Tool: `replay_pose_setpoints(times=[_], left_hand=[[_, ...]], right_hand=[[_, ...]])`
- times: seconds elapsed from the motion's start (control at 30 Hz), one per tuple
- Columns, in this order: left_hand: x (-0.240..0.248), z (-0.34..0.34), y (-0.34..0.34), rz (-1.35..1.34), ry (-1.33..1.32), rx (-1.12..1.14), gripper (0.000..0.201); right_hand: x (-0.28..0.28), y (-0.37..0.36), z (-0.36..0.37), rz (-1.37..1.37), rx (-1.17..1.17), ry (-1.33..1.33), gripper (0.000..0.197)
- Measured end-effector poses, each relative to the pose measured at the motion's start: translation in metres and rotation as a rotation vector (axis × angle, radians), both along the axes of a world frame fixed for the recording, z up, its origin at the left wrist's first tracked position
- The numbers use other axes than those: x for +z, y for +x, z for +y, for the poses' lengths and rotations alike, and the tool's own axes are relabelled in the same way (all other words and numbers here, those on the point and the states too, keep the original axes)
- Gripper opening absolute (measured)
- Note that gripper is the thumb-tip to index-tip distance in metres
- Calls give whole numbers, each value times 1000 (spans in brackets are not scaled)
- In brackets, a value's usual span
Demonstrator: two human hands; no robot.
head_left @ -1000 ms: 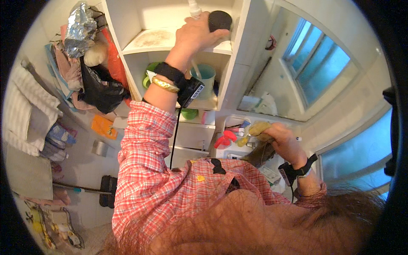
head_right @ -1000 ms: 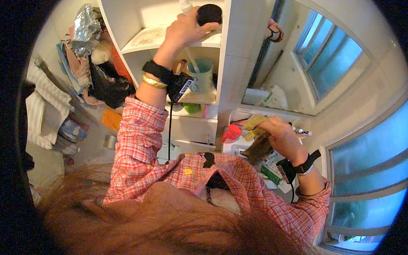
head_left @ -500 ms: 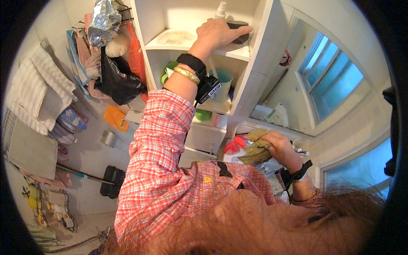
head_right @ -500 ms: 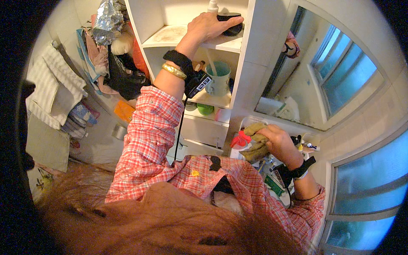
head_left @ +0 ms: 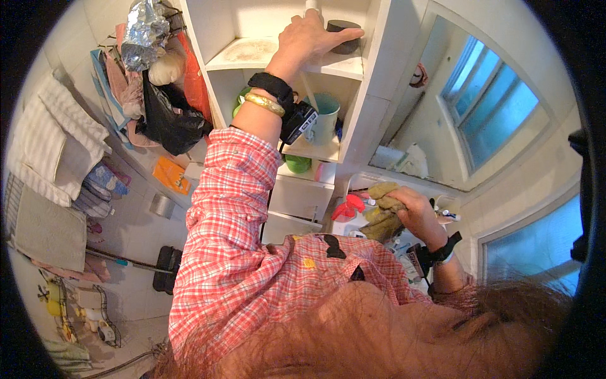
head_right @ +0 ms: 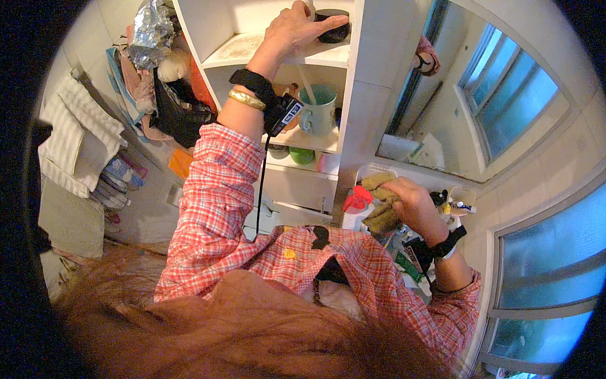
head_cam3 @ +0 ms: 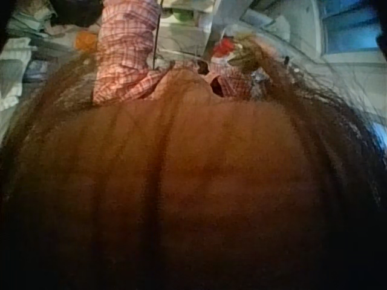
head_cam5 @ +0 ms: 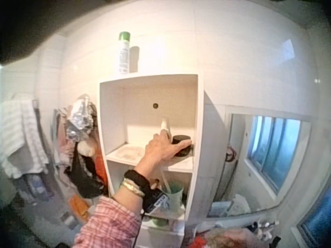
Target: The person cleans a bathroom shelf by removing items, wiping the shelf with a cloth, and replacing the items. They handle a tube, a cup, a toothbrush, and a small container, wiping each shelf section before returning the objects.
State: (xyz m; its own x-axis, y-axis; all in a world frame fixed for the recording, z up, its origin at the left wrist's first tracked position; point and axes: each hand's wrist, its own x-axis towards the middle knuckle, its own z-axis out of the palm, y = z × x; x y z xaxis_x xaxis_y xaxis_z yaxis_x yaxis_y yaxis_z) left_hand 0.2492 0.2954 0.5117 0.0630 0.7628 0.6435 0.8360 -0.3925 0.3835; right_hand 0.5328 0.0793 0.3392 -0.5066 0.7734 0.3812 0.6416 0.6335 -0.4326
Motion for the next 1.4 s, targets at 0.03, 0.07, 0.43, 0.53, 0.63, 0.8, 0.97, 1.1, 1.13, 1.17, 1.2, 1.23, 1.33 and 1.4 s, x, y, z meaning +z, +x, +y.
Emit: replay_pose_setpoints(times=[0.03, 0.07, 0.43, 0.53, 0.63, 0.8, 0.97, 1.1, 1.13, 1.17, 1.2, 1.23, 1.33, 1.4], left_hand=[[0, -3, -2, 0, 3, -2, 101], [0, -6, -4, 0, 6, -4, 96], [-64, -148, -6, -5, -269, -823, 107], [-70, -153, -11, -672, -355, -1034, 112], [-66, -157, -48, -807, -549, -829, 86], [-24, -158, -142, -931, -67, -642, 30], [39, -162, -211, -923, 346, -202, 26], [85, -141, -219, -921, 284, -209, 34], [92, -135, -215, -902, 253, -225, 39], [89, -119, -202, -925, 321, -332, 32], [91, -102, -188, -962, 302, -291, 27], [95, -88, -177, -1000, 282, -249, 24], [103, -51, -141, -1097, 293, -357, 21], [110, -40, -127, -1159, 237, -409, 20]], right_hand=[[0, 0, 1, 1, -10, 13, 40], [0, -1, 3, 18, -26, -15, 42], [74, -87, 47, 935, 193, -53, 51], [102, -129, 62, 1080, 323, -145, 49], [118, -146, 70, 897, 350, -195, 51], [133, -127, 84, 439, 127, 375, 63], [144, -106, 125, 340, -183, 909, 71], [135, -125, 158, 445, -226, 772, 83], [133, -130, 165, 450, -224, 830, 81], [132, -133, 169, 476, -234, 864, 79], [130, -135, 172, 488, -235, 890, 78], [129, -137, 174, 508, -241, 909, 76], [128, -138, 176, 503, -240, 913, 75], [127, -138, 175, 505, -240, 915, 75]])
